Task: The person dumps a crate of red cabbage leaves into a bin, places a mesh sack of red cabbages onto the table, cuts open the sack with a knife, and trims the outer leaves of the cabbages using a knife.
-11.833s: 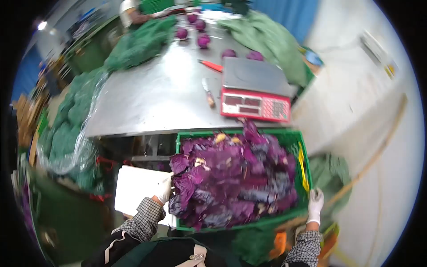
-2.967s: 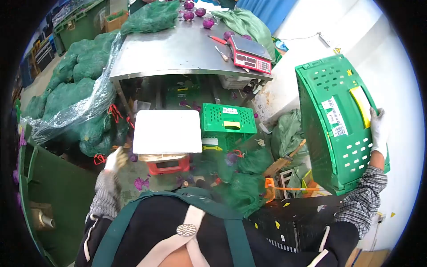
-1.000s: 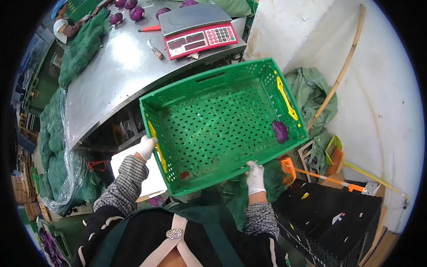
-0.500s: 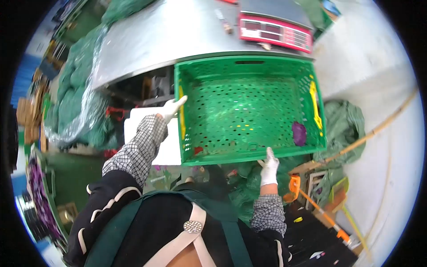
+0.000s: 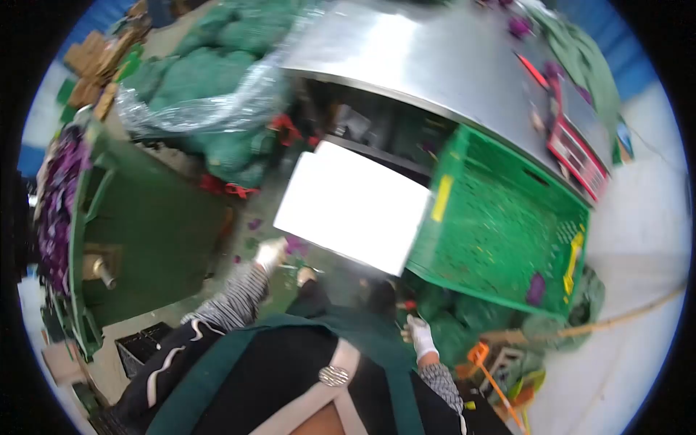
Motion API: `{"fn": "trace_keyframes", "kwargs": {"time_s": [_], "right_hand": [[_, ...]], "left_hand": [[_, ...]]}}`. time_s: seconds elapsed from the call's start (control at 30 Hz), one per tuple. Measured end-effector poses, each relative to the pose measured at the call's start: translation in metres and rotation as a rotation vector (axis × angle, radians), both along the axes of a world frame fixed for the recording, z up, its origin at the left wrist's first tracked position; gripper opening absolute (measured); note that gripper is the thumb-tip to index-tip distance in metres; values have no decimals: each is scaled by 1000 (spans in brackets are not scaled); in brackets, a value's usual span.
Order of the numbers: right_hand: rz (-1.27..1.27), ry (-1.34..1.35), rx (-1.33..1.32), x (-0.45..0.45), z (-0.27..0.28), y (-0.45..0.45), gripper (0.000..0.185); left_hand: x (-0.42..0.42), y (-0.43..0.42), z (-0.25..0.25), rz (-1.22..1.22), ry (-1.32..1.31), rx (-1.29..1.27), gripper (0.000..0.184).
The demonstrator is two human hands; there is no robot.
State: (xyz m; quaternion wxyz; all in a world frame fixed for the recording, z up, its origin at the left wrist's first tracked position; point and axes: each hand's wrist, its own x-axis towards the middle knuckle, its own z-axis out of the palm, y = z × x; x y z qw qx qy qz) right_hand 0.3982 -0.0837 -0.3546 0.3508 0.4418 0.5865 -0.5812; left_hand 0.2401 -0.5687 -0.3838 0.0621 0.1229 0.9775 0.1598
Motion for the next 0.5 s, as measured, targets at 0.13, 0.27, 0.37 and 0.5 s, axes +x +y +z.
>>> {"fn": "trace_keyframes", "kwargs": {"time_s": [0.13, 0.27, 0.37, 0.5], "right_hand": [[115, 16, -82, -38, -13, -99, 33], [258, 59, -8, -78, -6, -178, 26], [443, 146, 98, -116, 37, -223, 26], [500, 243, 143, -159, 32, -230, 28]], "left_hand": [[80, -65, 42, 885, -743, 553, 49], [100, -151, 63, 934, -812, 464, 54], [78, -210, 51, 950, -634, 407, 55], [-10, -229, 89, 901, -444, 428, 56]]}}
